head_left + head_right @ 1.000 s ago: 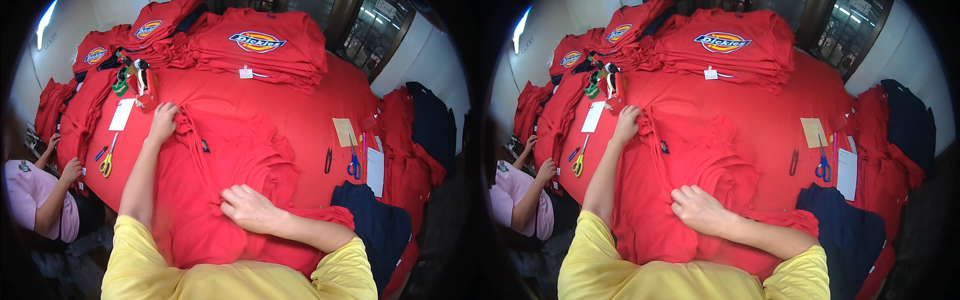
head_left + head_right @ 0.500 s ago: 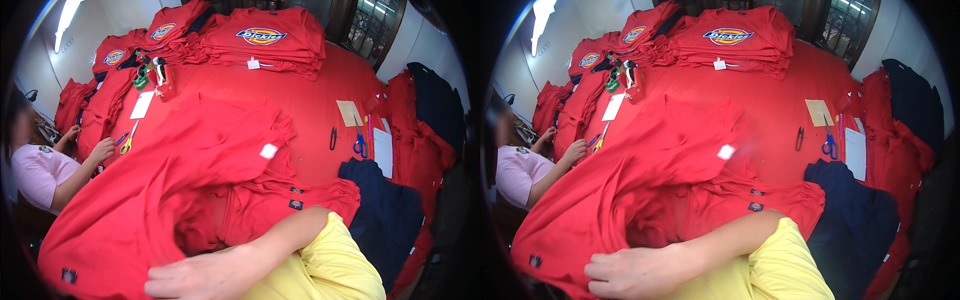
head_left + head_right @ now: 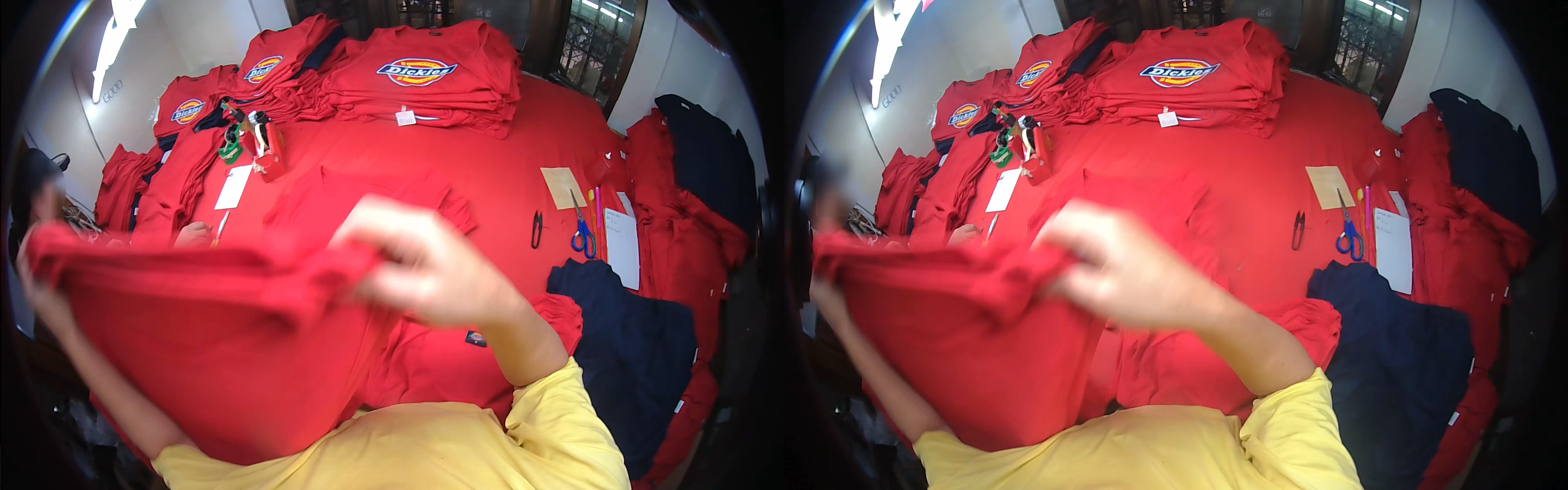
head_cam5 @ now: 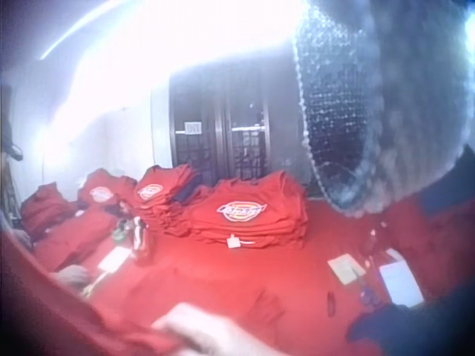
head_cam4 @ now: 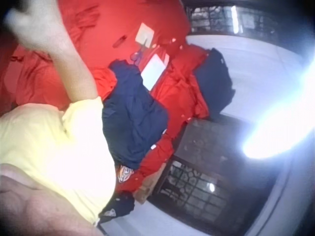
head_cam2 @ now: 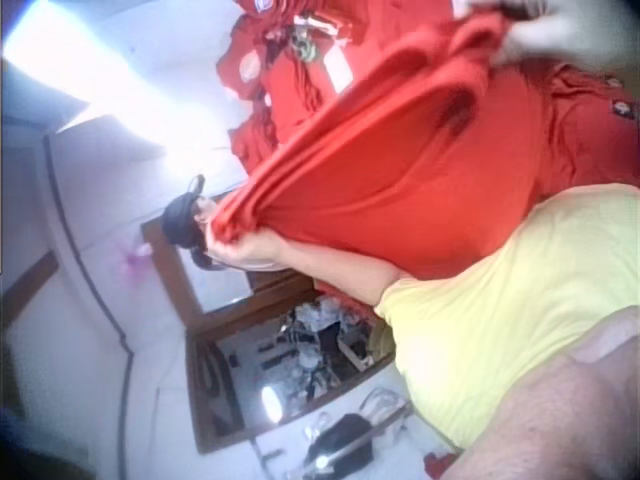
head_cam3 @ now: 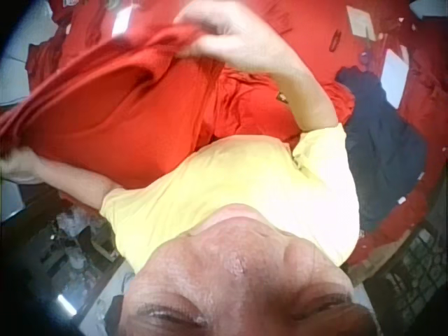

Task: The person picks up, spreads out, and checks individual red shirts from a stack, then marks tags on some shirts using a pink marker.

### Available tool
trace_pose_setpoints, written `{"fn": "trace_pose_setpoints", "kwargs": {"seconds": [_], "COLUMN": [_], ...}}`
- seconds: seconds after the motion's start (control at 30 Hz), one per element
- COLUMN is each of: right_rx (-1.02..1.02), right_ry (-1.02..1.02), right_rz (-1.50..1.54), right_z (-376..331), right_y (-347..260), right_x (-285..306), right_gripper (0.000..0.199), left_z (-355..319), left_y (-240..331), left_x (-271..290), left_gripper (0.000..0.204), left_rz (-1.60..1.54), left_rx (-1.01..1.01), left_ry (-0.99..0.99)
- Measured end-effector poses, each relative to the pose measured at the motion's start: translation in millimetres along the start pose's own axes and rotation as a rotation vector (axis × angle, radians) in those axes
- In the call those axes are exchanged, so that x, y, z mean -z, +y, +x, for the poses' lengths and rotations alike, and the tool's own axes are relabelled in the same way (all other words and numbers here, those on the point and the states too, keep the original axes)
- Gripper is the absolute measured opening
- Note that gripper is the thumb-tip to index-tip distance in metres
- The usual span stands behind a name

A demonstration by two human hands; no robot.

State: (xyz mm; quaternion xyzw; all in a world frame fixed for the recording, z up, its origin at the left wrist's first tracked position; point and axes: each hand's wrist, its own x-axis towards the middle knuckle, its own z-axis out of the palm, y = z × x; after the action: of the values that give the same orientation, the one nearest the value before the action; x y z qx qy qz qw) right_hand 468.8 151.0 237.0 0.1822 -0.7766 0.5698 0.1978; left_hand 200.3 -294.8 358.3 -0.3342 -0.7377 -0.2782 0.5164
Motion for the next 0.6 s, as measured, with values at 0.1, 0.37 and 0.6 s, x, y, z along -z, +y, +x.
{"fn": "trace_pose_setpoints", "kwargs": {"seconds": [0.1,0.37,0.6], "right_rx": [-0.115,-0.765,-0.199], "right_ry": [0.424,0.414,0.411], "right_rz": [-0.399,-0.858,-1.253], "right_z": [24,-36,-13], "right_y": [67,321,266], "right_x": [51,105,70], "right_gripper": [0.020,0.034,0.026], "left_z": [-15,-182,-197], "left_y": [32,69,54], "left_x": [-174,-473,-532], "left_gripper": [0.048,0.039,0.051], "left_rz": [-0.138,-0.094,-0.346], "left_rx": [0.102,0.271,0.262], "left_ry": [-0.199,-1.122,-1.381]}}
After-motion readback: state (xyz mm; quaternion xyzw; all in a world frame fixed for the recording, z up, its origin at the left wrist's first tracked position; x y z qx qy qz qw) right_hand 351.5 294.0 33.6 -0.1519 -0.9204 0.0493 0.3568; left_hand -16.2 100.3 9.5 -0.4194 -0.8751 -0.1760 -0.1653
